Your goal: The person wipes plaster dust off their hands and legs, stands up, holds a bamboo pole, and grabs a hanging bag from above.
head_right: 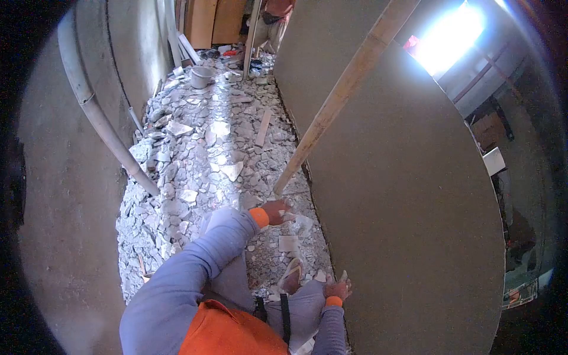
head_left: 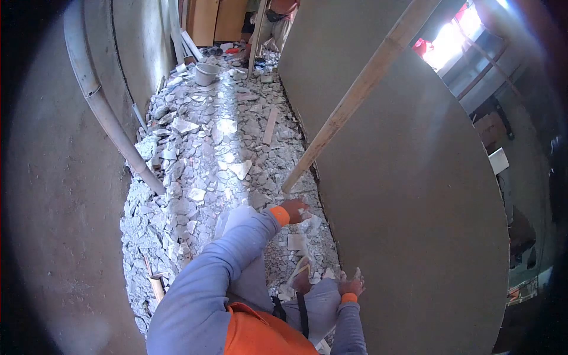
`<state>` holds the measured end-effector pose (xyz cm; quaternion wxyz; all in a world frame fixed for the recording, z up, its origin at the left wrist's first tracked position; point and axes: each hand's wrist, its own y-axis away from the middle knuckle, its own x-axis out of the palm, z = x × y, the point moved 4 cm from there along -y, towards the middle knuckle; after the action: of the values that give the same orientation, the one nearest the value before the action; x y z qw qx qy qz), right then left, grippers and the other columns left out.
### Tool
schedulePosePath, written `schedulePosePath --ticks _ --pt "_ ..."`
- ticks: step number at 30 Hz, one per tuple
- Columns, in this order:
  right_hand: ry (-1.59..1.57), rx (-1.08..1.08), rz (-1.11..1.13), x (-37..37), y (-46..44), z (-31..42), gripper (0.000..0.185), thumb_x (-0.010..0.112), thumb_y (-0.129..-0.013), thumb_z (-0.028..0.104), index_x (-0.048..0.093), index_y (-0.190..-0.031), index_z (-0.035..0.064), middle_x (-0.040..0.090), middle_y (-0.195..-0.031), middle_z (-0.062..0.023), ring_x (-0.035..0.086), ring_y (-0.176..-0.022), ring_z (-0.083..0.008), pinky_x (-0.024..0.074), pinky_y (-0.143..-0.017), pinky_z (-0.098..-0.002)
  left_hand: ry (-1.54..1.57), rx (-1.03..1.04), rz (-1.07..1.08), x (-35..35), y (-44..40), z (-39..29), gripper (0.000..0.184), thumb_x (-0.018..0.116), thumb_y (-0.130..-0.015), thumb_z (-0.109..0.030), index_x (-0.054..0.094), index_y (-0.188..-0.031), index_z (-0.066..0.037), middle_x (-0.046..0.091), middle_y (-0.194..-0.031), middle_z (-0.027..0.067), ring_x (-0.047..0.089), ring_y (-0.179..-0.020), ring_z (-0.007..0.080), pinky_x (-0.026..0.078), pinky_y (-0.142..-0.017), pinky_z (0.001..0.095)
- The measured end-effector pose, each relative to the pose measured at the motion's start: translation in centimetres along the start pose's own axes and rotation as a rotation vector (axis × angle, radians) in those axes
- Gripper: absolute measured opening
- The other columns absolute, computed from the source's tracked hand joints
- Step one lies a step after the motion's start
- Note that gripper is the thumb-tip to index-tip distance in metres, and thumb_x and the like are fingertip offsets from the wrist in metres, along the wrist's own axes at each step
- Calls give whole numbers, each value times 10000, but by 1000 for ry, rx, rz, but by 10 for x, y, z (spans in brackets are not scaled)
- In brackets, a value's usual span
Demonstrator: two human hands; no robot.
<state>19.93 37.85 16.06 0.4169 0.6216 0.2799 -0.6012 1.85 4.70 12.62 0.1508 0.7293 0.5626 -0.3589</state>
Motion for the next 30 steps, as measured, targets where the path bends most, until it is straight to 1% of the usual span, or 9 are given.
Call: schedulePosePath --ticks 3,6,10,12,14,17,24,27,30 --pt "5 7 1 -3 1 2 750 616 -752 485 316 -1353 151 391 -1338 -194 338 -1260 -358 234 -1032 -521 28 47 -47 0 1 0 398 641 -752 -445 633 -990 -126 570 -1090 187 549 -993 369 436 -887 411" --pt "-25 1 14 -4 3 2 757 605 -754 495 305 -1359 153 385 -1343 -192 336 -1262 -357 217 -1037 -525 67 75 -89 2 1 5 398 647 -742 -453 640 -980 -133 590 -1029 188 555 -975 369 443 -875 414" --pt "-2 -22 -4 -4 4 1 750 602 -753 486 307 -1357 152 388 -1340 -186 343 -1256 -347 228 -1029 -523 149 53 -15 0 0 4 397 649 -736 -463 643 -977 -147 589 -987 201 562 -940 372 451 -864 411" --pt "15 -32 -55 1 1 -1 739 628 -736 452 331 -1339 145 425 -1308 -174 377 -1228 -332 271 -1006 -507 122 51 8 1 -1 5 411 638 -742 -474 642 -996 -151 574 -1046 208 553 -974 376 446 -875 412" --pt "20 -8 19 -7 4 5 752 587 -764 479 277 -1370 159 367 -1354 -185 329 -1265 -341 221 -1035 -517 54 29 39 12 -3 15 442 610 -758 -494 632 -1045 -160 513 -1185 224 511 -1076 372 417 -921 406" --pt "30 20 70 -14 9 10 759 565 -780 490 244 -1388 168 338 -1378 -189 308 -1282 -346 194 -1050 -519 74 -17 77 12 -3 15 461 595 -765 -506 623 -1070 -162 465 -1249 237 465 -1146 364 380 -964 394" --pt "9 10 55 -1 1 -1 770 575 -769 509 252 -1382 173 352 -1367 -190 305 -1283 -343 187 -1051 -522 27 -27 36 5 0 8 454 575 -786 -494 622 -1068 -141 524 -1175 209 496 -1096 359 389 -951 386" --pt "14 -22 -11 -3 3 -1 731 586 -758 508 311 -1354 188 396 -1334 -172 350 -1254 -331 242 -1028 -520 54 21 121 -1 -2 5 449 573 -790 -493 626 -1057 -135 546 -1151 186 516 -1067 346 402 -937 383" --pt "10 11 16 -7 6 0 730 584 -757 520 306 -1357 210 387 -1343 -171 348 -1257 -323 237 -1031 -515 25 -4 52 6 -1 11 435 578 -787 -495 635 -1039 -145 554 -1150 166 529 -1054 328 414 -922 385"
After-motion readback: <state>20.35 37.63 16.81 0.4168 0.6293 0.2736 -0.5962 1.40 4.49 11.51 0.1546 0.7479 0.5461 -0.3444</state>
